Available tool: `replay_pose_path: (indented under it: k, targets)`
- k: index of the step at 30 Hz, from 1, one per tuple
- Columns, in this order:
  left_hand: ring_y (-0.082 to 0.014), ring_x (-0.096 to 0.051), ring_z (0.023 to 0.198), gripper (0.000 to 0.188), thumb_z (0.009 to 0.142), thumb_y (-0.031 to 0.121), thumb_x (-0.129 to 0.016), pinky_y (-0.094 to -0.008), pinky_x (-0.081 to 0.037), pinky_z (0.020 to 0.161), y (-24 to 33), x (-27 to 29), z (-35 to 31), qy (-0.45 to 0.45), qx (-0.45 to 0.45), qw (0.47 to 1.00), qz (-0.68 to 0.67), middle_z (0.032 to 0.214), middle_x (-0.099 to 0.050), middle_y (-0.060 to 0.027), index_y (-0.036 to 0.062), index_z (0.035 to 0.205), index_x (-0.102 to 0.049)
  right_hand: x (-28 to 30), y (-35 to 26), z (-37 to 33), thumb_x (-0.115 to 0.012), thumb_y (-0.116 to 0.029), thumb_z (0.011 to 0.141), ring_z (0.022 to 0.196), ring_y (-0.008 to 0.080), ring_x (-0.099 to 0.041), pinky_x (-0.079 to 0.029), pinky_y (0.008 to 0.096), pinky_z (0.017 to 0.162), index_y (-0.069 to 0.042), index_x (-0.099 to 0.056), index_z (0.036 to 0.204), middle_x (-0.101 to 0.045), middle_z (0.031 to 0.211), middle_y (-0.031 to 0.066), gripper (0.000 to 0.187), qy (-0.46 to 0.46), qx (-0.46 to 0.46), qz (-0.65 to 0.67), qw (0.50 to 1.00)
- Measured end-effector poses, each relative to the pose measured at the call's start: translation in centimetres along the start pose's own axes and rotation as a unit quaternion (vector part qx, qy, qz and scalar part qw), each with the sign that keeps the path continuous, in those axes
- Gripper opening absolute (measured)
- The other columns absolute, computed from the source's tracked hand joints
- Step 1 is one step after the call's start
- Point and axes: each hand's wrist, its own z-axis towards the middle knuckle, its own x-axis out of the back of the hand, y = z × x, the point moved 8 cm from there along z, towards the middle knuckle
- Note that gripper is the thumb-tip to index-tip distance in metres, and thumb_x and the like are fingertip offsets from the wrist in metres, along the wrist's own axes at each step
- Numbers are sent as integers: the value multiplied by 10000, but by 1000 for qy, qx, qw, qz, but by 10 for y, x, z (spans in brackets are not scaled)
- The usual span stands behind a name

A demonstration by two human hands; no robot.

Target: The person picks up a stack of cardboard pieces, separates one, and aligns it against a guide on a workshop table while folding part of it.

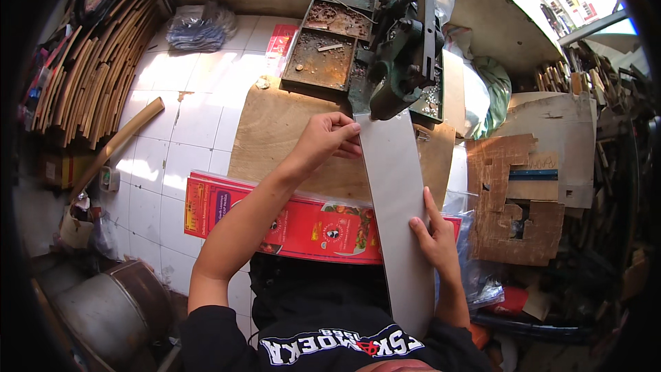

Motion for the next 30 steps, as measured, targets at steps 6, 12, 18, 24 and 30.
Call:
replay_pose_path:
  k: [6,12,18,24,30]
  targets:
    - [-173,-700,746,185,959,195,-615,-320,-610,708,0,-1,-1,2,-1,1000,-4,878,-666,-96,11,977,-602,-1,3,-1,-660,-214,914,515,94,-388,-375,267,505,-42,-348,1494,-484,602,116,680,-6,-6,-15,1000]
    - [-176,-699,748,194,957,203,-617,-320,-607,711,-1,0,0,1,4,1000,2,875,-667,-96,11,982,-598,-2,5,-1,-668,-208,910,497,108,-387,-370,282,494,-42,-355,1490,-461,582,113,680,9,4,-6,1000]
    - [-172,-700,749,185,959,200,-611,-313,-605,715,-2,1,-1,4,8,1000,3,876,-676,-93,17,979,-601,-1,2,-1,-670,-197,910,492,114,-392,-373,287,491,-54,-357,1492,-463,578,115,676,11,10,-19,1000]
    - [-168,-701,751,206,960,197,-606,-309,-601,718,0,-1,0,-3,2,1000,1,881,-684,-97,5,1035,-613,0,0,-3,-679,-178,906,493,109,-386,-369,282,490,-59,-355,1496,-463,583,107,683,23,12,-9,1000]
    - [-162,-700,751,224,963,198,-600,-298,-594,720,0,-1,0,3,-9,1000,1,888,-687,-91,0,1067,-623,1,0,-3,-678,-161,907,496,102,-386,-372,279,492,-67,-353,1499,-477,594,102,682,27,11,3,1000]
